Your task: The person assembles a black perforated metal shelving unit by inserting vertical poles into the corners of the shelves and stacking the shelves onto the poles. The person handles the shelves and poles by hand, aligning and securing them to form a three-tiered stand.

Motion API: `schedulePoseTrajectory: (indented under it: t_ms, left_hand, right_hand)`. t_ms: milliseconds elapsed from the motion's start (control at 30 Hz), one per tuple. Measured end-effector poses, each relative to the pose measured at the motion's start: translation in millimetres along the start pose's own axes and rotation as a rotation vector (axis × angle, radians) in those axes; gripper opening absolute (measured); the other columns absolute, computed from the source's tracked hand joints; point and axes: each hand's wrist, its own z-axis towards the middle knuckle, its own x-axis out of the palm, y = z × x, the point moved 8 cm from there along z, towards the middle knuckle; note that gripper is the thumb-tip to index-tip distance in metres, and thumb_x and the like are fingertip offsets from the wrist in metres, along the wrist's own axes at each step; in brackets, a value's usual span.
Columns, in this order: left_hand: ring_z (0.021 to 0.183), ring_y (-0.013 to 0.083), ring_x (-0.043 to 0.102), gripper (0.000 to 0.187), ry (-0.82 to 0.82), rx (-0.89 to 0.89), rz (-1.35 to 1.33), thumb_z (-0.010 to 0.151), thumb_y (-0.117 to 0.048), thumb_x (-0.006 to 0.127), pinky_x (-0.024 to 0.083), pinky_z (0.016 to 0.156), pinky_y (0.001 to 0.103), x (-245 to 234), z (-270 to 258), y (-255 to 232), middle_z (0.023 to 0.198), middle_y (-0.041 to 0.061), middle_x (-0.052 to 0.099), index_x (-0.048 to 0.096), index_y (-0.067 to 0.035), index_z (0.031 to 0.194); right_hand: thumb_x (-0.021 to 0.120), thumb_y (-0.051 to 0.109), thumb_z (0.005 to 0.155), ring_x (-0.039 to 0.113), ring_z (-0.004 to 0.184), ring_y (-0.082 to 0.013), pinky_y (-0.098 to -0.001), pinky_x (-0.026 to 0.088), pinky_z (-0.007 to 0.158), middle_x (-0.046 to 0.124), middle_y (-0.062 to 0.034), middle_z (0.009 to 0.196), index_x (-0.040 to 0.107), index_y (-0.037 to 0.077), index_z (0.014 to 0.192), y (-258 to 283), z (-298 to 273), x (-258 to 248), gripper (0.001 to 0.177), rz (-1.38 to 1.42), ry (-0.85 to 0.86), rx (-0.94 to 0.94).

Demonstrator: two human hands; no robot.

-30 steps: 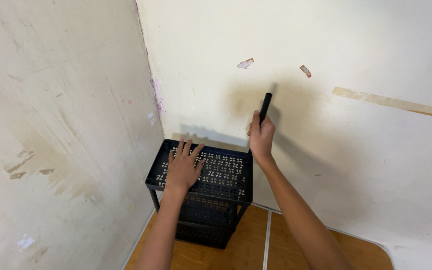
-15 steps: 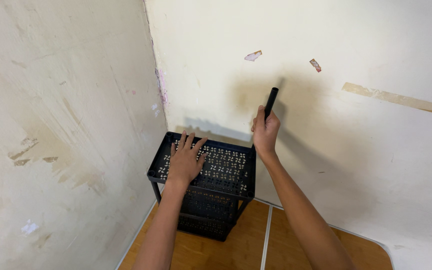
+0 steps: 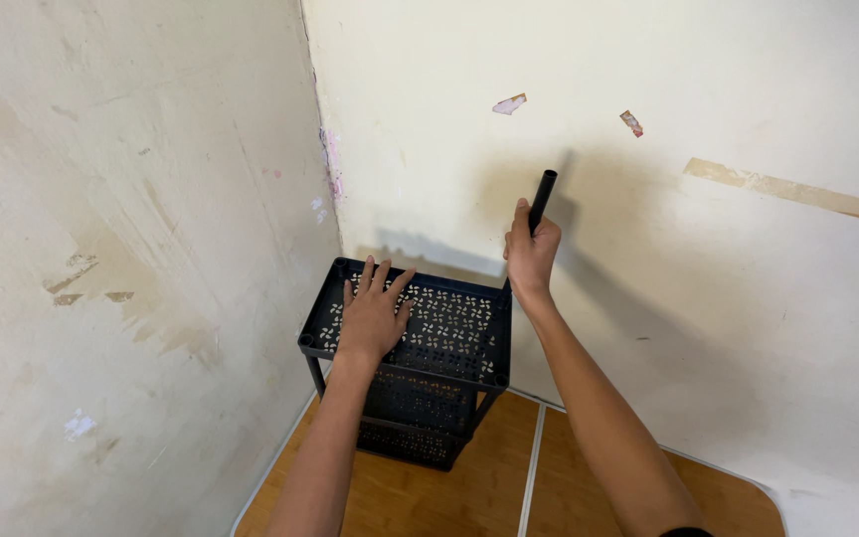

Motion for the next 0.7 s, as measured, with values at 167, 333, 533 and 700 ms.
schedulePoseTrajectory:
  t_ms: [167,333,533,700]
  left_hand:
    - [0.154,0.029,0.017,0.054,0.011,-0.008,-0.005,0.098,-0.036,0.056,0.021,0.12,0.059,-0.9,-0.3,0.5,0.161,0.007,0.032,0.043,-0.038,0.15]
    - [0.154,0.0289,0.018,0.053,0.011,-0.003,0.0,0.098,-0.037,0.056,0.021,0.12,0.059,0.2,2.6,-0.2,0.162,0.007,0.032,0.043,-0.037,0.15]
    - [0.153,0.0289,0.018,0.054,0.008,0.0,-0.008,0.098,-0.038,0.057,0.021,0.12,0.059,2.0,6.6,1.3,0.16,0.007,0.033,0.044,-0.038,0.149]
    - [0.154,0.0291,0.02,0.054,-0.003,0.013,-0.012,0.097,-0.036,0.058,0.023,0.119,0.059,1.5,7.5,-0.7,0.16,0.007,0.035,0.044,-0.037,0.15]
  right_hand:
    - [0.051,0.019,0.108,0.028,0.036,-0.0066,-0.0279,0.021,0.035,0.031,0.0042,0.045,0.03,0.015,0.055,-11.9,12.6,1.3,0.057,0.152,0.229,0.076]
    - [0.053,0.019,0.105,0.027,0.039,-0.0071,-0.0281,0.019,0.039,0.03,0.0039,0.048,0.03,0.016,0.059,-24.6,16.5,-4.4,0.052,0.245,0.307,0.179]
    - [0.052,0.02,0.108,0.025,0.041,-0.0066,-0.0278,0.018,0.041,0.028,0.0042,0.05,0.031,0.015,0.062,-24.7,12.5,-4.2,0.051,0.233,0.279,0.137]
    - [0.051,0.027,0.111,0.028,0.049,-0.0069,-0.0271,0.026,0.047,0.031,0.0042,0.057,0.035,0.013,0.07,-10.8,3.7,-6.0,0.047,0.197,0.199,0.045]
